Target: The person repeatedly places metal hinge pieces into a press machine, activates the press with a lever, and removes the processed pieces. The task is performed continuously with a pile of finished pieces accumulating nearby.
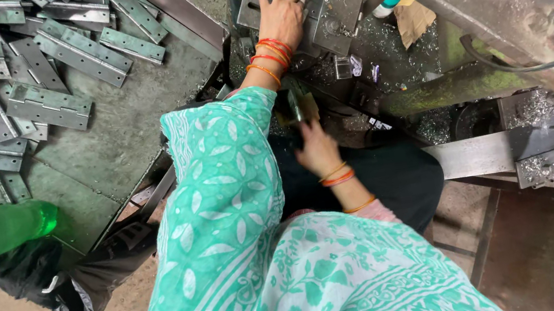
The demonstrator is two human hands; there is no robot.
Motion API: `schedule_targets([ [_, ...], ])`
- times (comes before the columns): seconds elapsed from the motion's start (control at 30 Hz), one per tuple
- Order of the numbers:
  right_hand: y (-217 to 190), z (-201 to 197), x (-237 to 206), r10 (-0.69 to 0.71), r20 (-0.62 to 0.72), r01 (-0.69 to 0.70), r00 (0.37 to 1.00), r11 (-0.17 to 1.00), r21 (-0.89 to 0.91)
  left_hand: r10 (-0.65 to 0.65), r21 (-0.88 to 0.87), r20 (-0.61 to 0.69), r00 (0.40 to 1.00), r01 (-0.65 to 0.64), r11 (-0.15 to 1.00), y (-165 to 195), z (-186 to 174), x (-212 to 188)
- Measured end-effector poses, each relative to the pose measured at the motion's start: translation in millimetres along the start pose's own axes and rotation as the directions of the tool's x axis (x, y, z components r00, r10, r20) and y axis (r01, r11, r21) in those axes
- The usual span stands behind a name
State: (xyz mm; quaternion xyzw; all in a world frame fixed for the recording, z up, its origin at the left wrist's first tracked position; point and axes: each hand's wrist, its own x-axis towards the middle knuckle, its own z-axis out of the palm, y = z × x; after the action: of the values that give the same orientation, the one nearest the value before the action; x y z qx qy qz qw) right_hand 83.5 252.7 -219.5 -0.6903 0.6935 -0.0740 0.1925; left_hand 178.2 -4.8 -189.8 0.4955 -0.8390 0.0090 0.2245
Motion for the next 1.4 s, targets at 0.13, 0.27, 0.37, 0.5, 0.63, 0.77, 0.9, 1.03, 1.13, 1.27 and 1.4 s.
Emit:
schedule_targets([
  [0.13,-4,34,-22,-0.035,-0.130,0.056,0.991,0.985,0.162,-0.012,0.004,0.152,0.988,0.012,1.000,1,-2,-10],
  [0.27,3,22,-21,0.041,0.039,-0.049,0.998,0.974,0.219,0.008,0.075,-0.065,0.998,-0.003,0.997,7,-3,-29],
  [0.37,9,-8,-6,-0.048,-0.044,0.051,0.998,0.997,0.063,-0.075,0.046,0.256,0.964,0.066,0.997,11,0,-32],
  [0.5,11,-35,11,-0.076,-0.046,0.082,0.996,0.987,0.135,-0.086,0.060,0.084,0.993,0.082,0.995,10,5,-16],
  [0.63,-3,-12,9,-0.075,-0.099,0.075,0.992,0.997,-0.006,-0.086,0.041,0.078,0.993,0.083,0.996,-2,5,4],
  [0.77,-15,25,-6,0.002,-0.132,0.027,0.991,0.975,0.219,-0.110,0.078,0.196,0.974,0.096,0.992,-12,3,12],
  [0.9,-16,30,-11,0.008,-0.046,0.003,0.999,0.976,0.220,-0.045,-0.004,0.053,0.998,0.045,0.999,-11,3,8],
  [1.03,-13,17,-11,-0.088,-0.094,0.102,0.992,0.982,0.160,-0.052,-0.004,-0.030,0.998,0.052,0.999,-9,-3,-1],
  [1.13,-14,-15,-5,-0.141,-0.104,0.157,0.984,0.973,0.166,-0.025,0.026,0.080,0.996,0.023,0.999,-8,-14,-13],
  [1.27,-18,-58,1,-0.124,-0.018,0.125,0.992,0.969,0.215,0.078,0.033,0.080,0.994,-0.081,0.996,-2,-31,-44],
  [1.4,-31,-71,-5,-0.129,-0.025,0.131,0.991,0.979,0.158,0.113,0.062,0.262,0.958,-0.134,0.989,1,-47,-89],
])
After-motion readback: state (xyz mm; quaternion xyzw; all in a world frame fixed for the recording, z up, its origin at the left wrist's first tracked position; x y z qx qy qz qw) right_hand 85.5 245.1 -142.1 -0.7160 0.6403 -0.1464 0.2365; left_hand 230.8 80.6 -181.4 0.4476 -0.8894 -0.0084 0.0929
